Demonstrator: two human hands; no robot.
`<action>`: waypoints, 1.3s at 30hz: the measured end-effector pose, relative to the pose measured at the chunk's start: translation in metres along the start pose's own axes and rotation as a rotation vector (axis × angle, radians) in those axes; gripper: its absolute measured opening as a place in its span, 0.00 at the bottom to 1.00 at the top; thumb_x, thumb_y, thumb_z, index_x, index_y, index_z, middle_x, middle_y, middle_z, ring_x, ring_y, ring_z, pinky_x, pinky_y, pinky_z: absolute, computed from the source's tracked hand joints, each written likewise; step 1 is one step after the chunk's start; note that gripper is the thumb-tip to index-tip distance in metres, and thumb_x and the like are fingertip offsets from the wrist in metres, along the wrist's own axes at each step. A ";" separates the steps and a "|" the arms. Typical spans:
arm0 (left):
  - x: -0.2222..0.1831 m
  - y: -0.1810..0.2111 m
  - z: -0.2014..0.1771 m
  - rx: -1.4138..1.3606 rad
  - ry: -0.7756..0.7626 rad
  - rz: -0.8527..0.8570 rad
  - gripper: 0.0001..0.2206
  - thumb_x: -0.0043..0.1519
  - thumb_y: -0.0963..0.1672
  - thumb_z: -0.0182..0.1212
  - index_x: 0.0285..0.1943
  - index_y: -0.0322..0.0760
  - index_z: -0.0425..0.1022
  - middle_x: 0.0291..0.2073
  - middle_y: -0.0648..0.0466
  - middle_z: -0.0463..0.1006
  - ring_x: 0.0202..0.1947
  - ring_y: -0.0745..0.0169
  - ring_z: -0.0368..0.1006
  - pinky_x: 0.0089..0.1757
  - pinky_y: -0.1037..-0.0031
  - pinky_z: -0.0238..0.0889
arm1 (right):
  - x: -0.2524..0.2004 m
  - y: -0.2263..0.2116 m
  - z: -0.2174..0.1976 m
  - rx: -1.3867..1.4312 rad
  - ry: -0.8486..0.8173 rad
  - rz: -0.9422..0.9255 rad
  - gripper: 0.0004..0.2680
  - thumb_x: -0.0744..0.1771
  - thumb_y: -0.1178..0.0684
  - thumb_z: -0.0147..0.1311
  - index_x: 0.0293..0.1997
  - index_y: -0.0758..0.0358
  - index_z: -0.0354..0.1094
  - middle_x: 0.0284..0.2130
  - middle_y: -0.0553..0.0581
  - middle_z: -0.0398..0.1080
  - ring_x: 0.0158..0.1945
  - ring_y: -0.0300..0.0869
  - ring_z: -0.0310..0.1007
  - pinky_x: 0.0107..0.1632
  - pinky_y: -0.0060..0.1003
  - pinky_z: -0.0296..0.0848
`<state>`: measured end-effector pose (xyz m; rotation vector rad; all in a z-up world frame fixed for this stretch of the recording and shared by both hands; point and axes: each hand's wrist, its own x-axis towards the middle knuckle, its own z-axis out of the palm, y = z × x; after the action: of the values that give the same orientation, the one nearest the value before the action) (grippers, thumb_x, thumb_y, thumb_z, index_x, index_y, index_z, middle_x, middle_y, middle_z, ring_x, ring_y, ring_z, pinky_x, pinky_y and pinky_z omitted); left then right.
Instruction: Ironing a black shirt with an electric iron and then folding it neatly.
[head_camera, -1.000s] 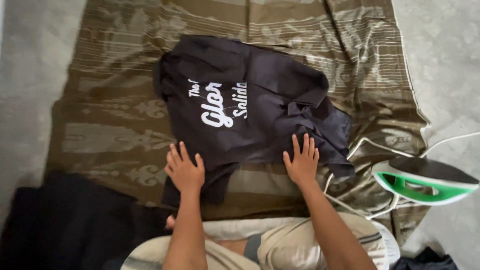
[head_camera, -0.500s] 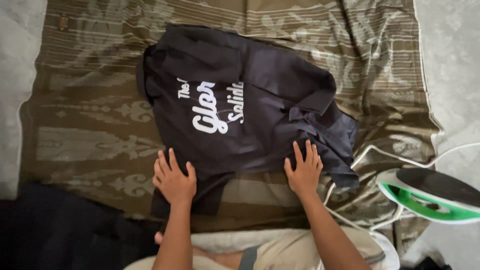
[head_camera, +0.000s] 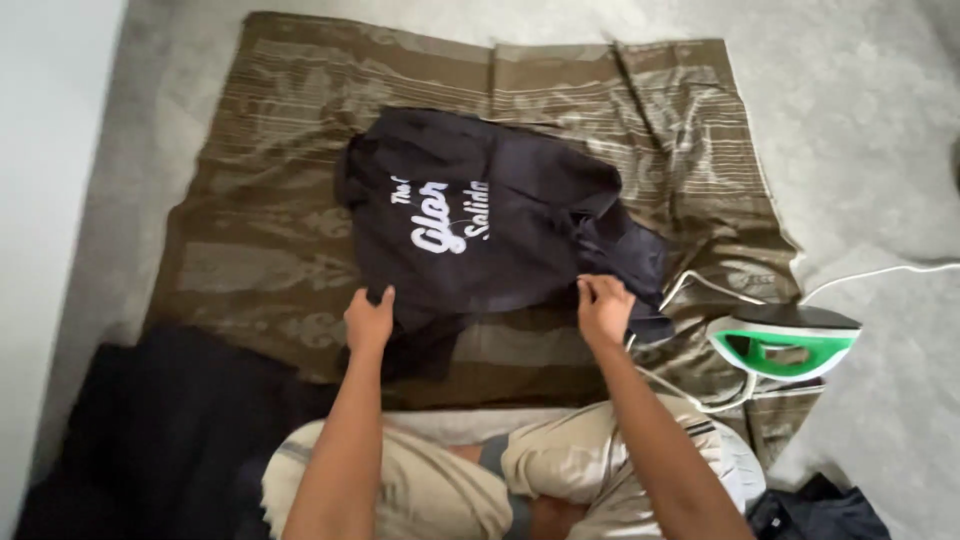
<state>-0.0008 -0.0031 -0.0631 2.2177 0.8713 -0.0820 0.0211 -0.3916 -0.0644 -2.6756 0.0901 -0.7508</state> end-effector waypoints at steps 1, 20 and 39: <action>0.004 -0.003 -0.010 0.002 0.004 -0.009 0.25 0.56 0.55 0.57 0.56 0.37 0.68 0.46 0.45 0.74 0.48 0.46 0.70 0.40 0.55 0.66 | 0.000 -0.009 -0.015 0.005 -0.008 -0.004 0.01 0.62 0.48 0.56 0.31 0.40 0.70 0.30 0.36 0.68 0.37 0.34 0.68 0.39 0.34 0.62; -0.111 0.075 0.006 0.395 0.042 0.525 0.22 0.54 0.45 0.55 0.58 0.35 0.65 0.56 0.40 0.63 0.57 0.44 0.60 0.48 0.57 0.60 | -0.045 -0.038 -0.053 -0.228 -0.599 0.064 0.06 0.62 0.46 0.47 0.30 0.52 0.67 0.28 0.51 0.67 0.38 0.45 0.69 0.50 0.43 0.59; -0.101 0.032 0.095 0.500 0.241 0.486 0.30 0.49 0.49 0.47 0.66 0.49 0.55 0.66 0.52 0.53 0.65 0.58 0.50 0.55 0.53 0.47 | 0.111 0.147 0.161 0.890 -0.379 1.333 0.13 0.63 0.44 0.37 0.21 0.57 0.63 0.16 0.60 0.69 0.16 0.48 0.71 0.10 0.36 0.60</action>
<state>-0.0398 -0.1384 -0.0811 2.8974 0.4351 0.2277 0.2044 -0.4938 -0.1904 -1.3529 1.0142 0.1657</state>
